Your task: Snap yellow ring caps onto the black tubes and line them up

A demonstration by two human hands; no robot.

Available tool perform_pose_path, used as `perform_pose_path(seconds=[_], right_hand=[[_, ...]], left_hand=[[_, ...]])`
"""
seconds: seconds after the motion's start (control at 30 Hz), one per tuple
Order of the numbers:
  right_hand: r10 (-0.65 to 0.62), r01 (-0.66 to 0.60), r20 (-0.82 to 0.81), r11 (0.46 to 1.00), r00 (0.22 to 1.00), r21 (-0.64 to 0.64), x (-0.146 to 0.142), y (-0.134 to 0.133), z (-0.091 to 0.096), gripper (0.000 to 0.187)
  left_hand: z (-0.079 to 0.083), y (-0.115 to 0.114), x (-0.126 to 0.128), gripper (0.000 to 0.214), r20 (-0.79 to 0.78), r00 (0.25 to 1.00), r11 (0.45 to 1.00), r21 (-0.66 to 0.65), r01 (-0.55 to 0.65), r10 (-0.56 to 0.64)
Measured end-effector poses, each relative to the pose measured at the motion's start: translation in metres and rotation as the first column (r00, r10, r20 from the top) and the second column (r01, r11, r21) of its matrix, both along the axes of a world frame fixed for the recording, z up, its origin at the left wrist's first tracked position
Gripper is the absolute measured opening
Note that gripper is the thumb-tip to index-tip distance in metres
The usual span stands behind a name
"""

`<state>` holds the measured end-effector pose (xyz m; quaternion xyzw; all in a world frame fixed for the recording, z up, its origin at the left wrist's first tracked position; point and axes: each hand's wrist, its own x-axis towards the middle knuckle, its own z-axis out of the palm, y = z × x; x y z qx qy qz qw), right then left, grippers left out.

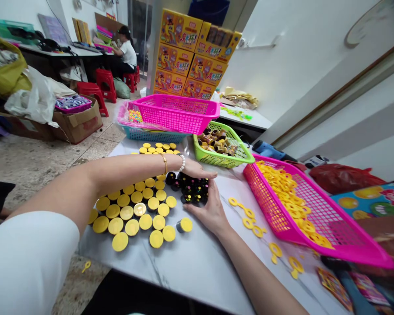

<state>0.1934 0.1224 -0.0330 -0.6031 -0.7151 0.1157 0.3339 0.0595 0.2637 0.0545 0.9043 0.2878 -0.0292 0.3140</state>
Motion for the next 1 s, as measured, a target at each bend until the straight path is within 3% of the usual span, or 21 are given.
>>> perform_pose_path(seconds=[0.4, 0.53, 0.67, 0.73, 0.83, 0.9, 1.0], right_hand=[[0.060, -0.060, 0.026, 0.998, 0.998, 0.023, 0.007, -0.055, 0.010, 0.100], [0.052, -0.053, 0.034, 0.998, 0.998, 0.023, 0.007, -0.067, 0.006, 0.102], [0.008, -0.010, 0.063, 0.999, 0.998, 0.032, 0.008, -0.076, 0.008, 0.109], [-0.043, 0.036, 0.078, 0.996, 0.996, 0.083, 0.007, -0.086, 0.015, 0.102], [-0.123, 0.105, 0.064, 0.966, 0.990, 0.236, -0.003, -0.107, 0.030, 0.066], [-0.104, 0.093, 0.026, 0.960, 0.994, 0.265, -0.015, -0.122, 0.037, 0.043], [-0.005, 0.016, -0.061, 0.985, 0.998, 0.171, -0.036, -0.135, 0.036, 0.033]], left_hand=[[0.016, -0.060, 0.001, 0.083, -0.133, 0.973, 0.982, -0.046, 0.185, -0.190], [0.018, -0.073, 0.003, 0.077, -0.143, 0.972, 0.982, -0.065, 0.176, -0.184], [0.025, -0.076, -0.003, 0.067, -0.042, 0.990, 0.989, -0.058, 0.134, -0.136], [0.030, -0.074, -0.012, 0.064, 0.008, 0.998, 0.998, 0.002, 0.067, -0.067], [0.033, -0.067, -0.037, 0.057, 0.004, 0.999, 0.982, 0.187, -0.040, 0.040], [0.032, -0.060, -0.057, 0.047, -0.013, 0.995, 0.926, 0.367, -0.090, 0.102], [0.028, -0.052, -0.085, 0.034, -0.048, 0.983, 0.827, 0.549, -0.124, 0.180]])
